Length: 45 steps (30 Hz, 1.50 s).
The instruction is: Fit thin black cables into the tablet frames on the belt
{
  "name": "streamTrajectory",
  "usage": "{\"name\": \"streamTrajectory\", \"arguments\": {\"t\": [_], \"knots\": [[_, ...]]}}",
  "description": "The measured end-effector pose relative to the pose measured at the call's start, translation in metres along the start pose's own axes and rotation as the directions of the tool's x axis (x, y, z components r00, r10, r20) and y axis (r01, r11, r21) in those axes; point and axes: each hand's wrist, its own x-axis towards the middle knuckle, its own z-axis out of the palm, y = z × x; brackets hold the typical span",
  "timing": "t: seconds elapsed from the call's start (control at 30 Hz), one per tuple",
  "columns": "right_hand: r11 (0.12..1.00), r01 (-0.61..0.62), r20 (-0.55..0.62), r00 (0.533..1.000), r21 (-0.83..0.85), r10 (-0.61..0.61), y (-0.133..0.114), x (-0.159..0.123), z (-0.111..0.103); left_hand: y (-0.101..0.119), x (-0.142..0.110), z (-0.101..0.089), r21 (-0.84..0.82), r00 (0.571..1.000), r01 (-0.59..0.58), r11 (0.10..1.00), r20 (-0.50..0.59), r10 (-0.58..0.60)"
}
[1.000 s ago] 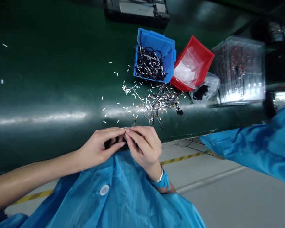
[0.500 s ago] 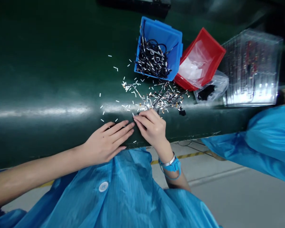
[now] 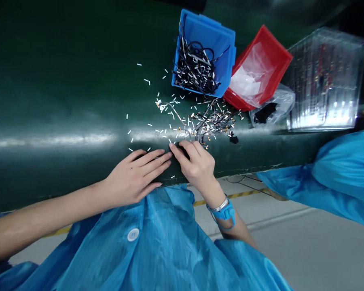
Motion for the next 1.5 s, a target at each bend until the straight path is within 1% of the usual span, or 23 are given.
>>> {"name": "streamTrajectory", "arguments": {"t": [0.17,0.23,0.3,0.33,0.43,0.5,0.63,0.73,0.77,0.83,0.9,0.93,1.0,1.03,1.07,1.13,1.17,1.23,1.27,1.3,1.33,1.37,1.5], "knots": [[0.999,0.017,0.05,0.999,-0.036,-0.015,0.0,0.0,-0.003,-0.001,0.0,-0.001,-0.007,1.0,-0.004,1.0,0.029,0.004],[1.0,-0.011,0.07,0.997,-0.007,0.012,0.0,0.0,-0.004,-0.002,0.0,-0.001,0.007,1.0,-0.006,1.0,0.026,0.006],[0.993,-0.088,0.073,0.994,0.083,0.082,0.0,0.001,-0.005,-0.002,0.0,-0.001,0.016,1.0,-0.011,1.0,0.014,0.011],[0.978,-0.146,0.066,0.988,0.146,0.138,0.0,0.001,-0.005,-0.002,0.001,-0.001,0.017,1.0,-0.016,1.0,0.009,0.016],[0.897,-0.308,0.038,0.949,0.318,0.313,0.001,0.004,-0.003,-0.002,0.001,-0.001,0.02,1.0,-0.027,0.999,0.014,0.026],[0.872,-0.339,0.037,0.936,0.353,0.349,0.001,0.007,0.0,-0.002,0.001,0.0,0.019,1.0,-0.029,0.999,0.009,0.029],[0.897,-0.296,0.049,0.954,0.328,0.297,-0.001,0.009,0.006,-0.004,0.0,0.0,-0.032,0.999,-0.036,0.999,-0.029,0.035],[0.908,-0.286,0.072,0.958,0.305,0.278,-0.002,0.012,0.004,-0.008,0.0,-0.007,-0.176,0.996,-0.02,0.984,-0.094,0.004],[0.913,-0.278,0.071,0.961,0.298,0.269,-0.002,0.013,0.001,-0.011,0.0,-0.011,-0.232,0.991,0.002,0.973,-0.131,-0.033],[0.927,-0.244,0.049,0.969,0.286,0.24,-0.001,0.018,-0.006,-0.016,0.001,-0.022,-0.325,0.97,0.074,0.943,-0.195,-0.143],[0.948,-0.183,0.011,0.982,0.262,0.187,0.001,0.025,-0.015,-0.021,0.004,-0.033,-0.381,0.952,0.152,0.912,-0.192,-0.239],[0.959,-0.147,-0.007,0.988,0.243,0.154,0.003,0.029,-0.02,-0.024,0.006,-0.038,-0.408,0.949,0.187,0.894,-0.16,-0.271],[0.977,-0.078,-0.03,0.996,0.197,0.085,0.005,0.037,-0.028,-0.028,0.009,-0.047,-0.48,0.95,0.252,0.84,-0.041,-0.309],[0.984,-0.051,-0.038,0.998,0.173,0.059,0.005,0.042,-0.03,-0.03,0.011,-0.049,-0.528,0.946,0.287,0.8,0.023,-0.325],[0.988,-0.034,-0.054,0.998,0.153,0.043,0.004,0.045,-0.032,-0.031,0.013,-0.051,-0.583,0.935,0.324,0.745,0.077,-0.347],[0.991,-0.028,-0.117,0.992,0.132,0.044,-0.002,0.052,-0.034,-0.032,0.015,-0.05,-0.708,0.901,0.381,0.594,0.138,-0.412],[0.99,-0.032,-0.156,0.986,0.139,0.053,-0.007,0.054,-0.033,-0.032,0.016,-0.049,-0.776,0.882,0.382,0.502,0.145,-0.448],[0.985,-0.034,-0.213,0.974,0.169,0.07,-0.018,0.057,-0.03,-0.032,0.018,-0.044,-0.889,0.856,0.33,0.319,0.139,-0.498],[0.983,-0.032,-0.222,0.972,0.181,0.072,-0.024,0.058,-0.027,-0.031,0.018,-0.042,-0.923,0.854,0.291,0.252,0.132,-0.503],[0.981,-0.032,-0.217,0.973,0.19,0.074,-0.029,0.059,-0.024,-0.031,0.018,-0.04,-0.943,0.856,0.256,0.211,0.12,-0.502],[0.98,-0.038,-0.209,0.975,0.196,0.08,-0.032,0.06,-0.021,-0.03,0.018,-0.038,-0.954,0.858,0.229,0.196,0.103,-0.503],[0.978,-0.049,-0.204,0.975,0.202,0.091,-0.034,0.061,-0.019,-0.03,0.018,-0.038,-0.956,0.859,0.212,0.2,0.085,-0.505],[0.958,-0.073,-0.202,0.97,0.278,0.132,-0.035,0.066,-0.014,-0.029,0.014,-0.039,-0.945,0.854,0.198,0.26,0.036,-0.52]]}}
